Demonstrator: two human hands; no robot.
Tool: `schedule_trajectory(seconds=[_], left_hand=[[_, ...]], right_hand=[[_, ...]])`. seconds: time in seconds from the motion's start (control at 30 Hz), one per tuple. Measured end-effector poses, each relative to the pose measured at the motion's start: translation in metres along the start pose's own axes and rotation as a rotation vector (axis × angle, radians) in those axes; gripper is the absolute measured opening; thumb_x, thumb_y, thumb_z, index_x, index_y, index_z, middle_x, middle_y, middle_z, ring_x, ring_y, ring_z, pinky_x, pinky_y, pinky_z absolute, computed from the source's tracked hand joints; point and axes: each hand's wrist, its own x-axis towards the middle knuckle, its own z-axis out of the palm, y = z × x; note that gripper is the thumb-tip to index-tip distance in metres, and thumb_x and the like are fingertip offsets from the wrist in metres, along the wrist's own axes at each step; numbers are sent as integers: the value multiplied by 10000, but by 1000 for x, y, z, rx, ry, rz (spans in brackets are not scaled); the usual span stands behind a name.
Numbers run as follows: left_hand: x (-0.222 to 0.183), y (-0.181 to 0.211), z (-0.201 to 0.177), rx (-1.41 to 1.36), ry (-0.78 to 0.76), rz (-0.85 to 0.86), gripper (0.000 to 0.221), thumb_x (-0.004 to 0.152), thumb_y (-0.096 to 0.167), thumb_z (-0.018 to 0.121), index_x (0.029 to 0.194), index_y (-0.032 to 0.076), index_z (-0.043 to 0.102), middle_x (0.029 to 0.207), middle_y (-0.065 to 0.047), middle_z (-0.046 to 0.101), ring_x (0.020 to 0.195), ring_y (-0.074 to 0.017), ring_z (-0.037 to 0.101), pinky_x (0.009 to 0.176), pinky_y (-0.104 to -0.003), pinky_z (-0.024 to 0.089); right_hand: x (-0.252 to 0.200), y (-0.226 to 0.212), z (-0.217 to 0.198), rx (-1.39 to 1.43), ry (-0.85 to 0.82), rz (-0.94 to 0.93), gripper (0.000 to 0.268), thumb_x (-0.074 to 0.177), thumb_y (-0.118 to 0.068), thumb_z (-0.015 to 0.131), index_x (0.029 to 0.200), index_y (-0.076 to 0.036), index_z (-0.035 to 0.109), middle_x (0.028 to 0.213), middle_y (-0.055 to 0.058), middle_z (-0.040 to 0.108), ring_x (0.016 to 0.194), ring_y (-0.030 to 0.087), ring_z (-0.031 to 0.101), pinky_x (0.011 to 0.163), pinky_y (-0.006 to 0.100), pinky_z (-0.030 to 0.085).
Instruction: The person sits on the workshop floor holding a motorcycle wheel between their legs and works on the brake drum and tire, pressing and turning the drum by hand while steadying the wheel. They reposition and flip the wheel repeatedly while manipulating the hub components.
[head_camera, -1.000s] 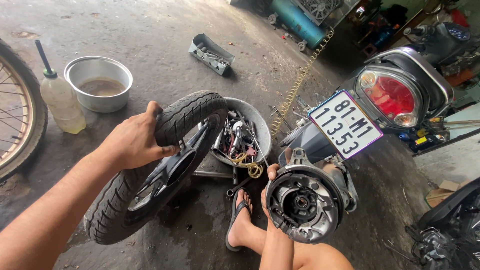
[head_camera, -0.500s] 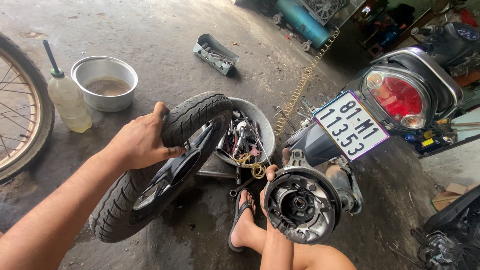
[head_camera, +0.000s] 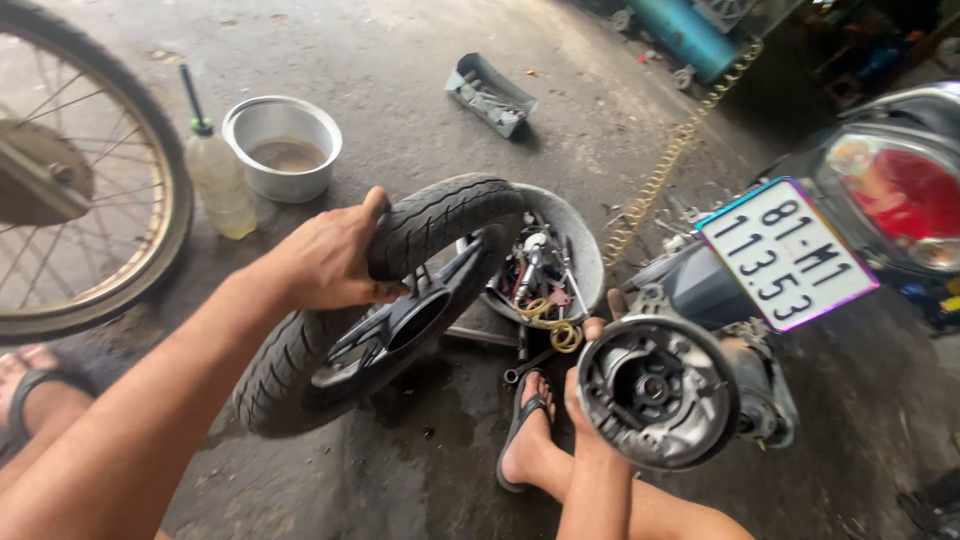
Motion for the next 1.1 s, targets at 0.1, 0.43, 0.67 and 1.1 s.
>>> schedule_trajectory(seconds=[0.1,0.43,0.67,1.1], left_hand=[[-4,-20,-13,-28,-68,39,858,602,330,909,1218,32,391,954,-253,668,983,-464,658,840,-510,511],[0,-13,-16,128,-160,191,1097,465,108,932,1448,126,445,1357,-132,586,1279,-349,552,1036,-455,470],[24,25,16,287,-126,127,826,718,228,851,1445,385,492,1314,18,594,1275,-286,555,928,-589,528],[85,49,79,367,59,215,531,880,324,717,1377,400,546,1336,48,584,1310,-269,520,876,-677,494]], right_hand=[[1,3,1,-29,53,-6,547,1107,-256,622,1524,38,424,1402,237,573,1227,304,588,521,322,528],[98,-34,29,-45,101,262,377,1105,-359,571,1319,-60,651,1255,234,685,886,277,586,523,334,484],[86,13,35,-20,181,296,348,1107,-424,557,1190,-101,656,1225,122,715,1118,336,670,524,332,479],[72,-24,4,-311,338,49,441,1086,-502,506,1209,-103,648,1139,86,673,987,218,600,574,264,470]])
